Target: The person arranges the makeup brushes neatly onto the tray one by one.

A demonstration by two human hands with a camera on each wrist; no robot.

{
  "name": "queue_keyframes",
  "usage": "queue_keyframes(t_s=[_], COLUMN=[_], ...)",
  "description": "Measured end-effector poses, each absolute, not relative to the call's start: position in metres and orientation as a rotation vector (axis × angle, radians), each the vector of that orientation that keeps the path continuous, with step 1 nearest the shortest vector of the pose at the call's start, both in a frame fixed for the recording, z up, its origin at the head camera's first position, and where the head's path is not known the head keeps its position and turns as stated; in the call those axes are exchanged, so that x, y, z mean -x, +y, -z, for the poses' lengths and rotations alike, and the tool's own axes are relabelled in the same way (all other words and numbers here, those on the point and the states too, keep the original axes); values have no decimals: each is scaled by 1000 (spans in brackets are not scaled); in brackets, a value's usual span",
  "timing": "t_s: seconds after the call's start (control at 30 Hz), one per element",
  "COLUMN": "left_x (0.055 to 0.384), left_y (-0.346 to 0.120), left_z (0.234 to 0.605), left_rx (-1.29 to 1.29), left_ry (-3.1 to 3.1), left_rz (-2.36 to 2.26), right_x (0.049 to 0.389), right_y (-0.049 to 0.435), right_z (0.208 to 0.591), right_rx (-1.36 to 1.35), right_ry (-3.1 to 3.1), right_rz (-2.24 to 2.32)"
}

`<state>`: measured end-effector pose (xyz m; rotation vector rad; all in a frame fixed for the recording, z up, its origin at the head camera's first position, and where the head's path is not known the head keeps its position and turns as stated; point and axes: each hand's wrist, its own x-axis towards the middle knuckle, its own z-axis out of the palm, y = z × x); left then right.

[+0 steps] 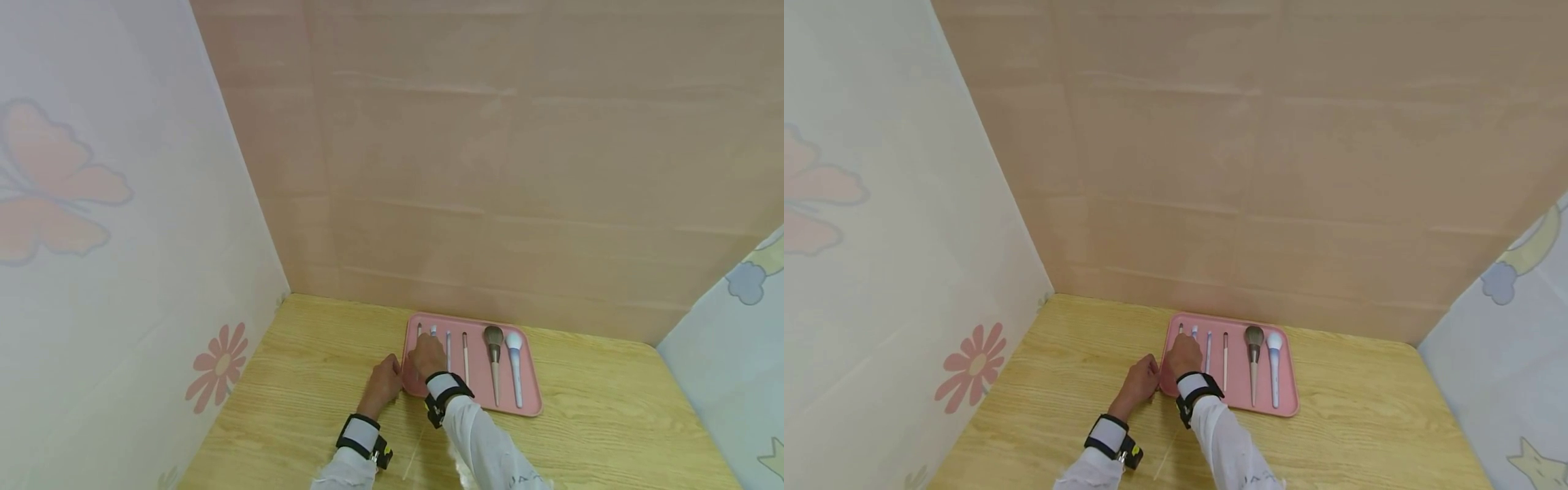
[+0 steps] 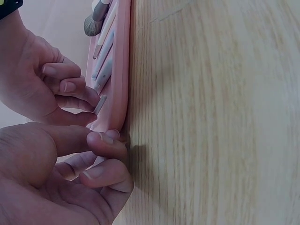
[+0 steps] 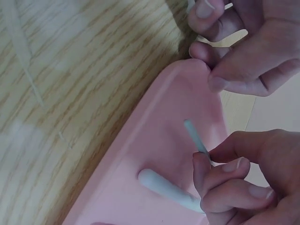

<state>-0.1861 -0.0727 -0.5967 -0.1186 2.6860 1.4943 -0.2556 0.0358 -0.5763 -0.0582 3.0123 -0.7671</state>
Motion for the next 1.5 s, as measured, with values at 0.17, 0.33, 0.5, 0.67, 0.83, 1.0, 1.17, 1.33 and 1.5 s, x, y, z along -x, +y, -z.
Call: queue_keyframes(t_s=[0.17, 0.33, 0.5, 0.67, 0.83, 1.0, 1.17, 1.33, 1.5], left_x=[186, 187, 185, 185, 185, 184, 184, 184, 184], left_y=[-71, -71, -71, -71, -72, -71, -71, -71, -70], left_z=[597, 595, 595, 596, 598, 597, 593, 592, 594], left_rx=[141, 154, 142, 124, 113, 125, 152, 161, 166], left_ry=[2669, 2655, 2662, 2675, 2672, 2661, 2650, 2655, 2637], left_rz=[-1496, -1493, -1498, -1518, -1533, -1528, -1516, -1505, -1518], right_x=[256, 255, 255, 254, 254, 256, 257, 256, 254], right_y=[34, 33, 33, 34, 34, 33, 32, 31, 31], right_z=[578, 577, 577, 578, 578, 579, 579, 580, 578], right_rx=[26, 23, 25, 43, 53, 34, 27, 32, 38], right_ry=[2985, 2967, 2965, 2950, 2952, 2959, 2973, 3003, 2998], right_rz=[760, 749, 751, 767, 762, 748, 743, 722, 706])
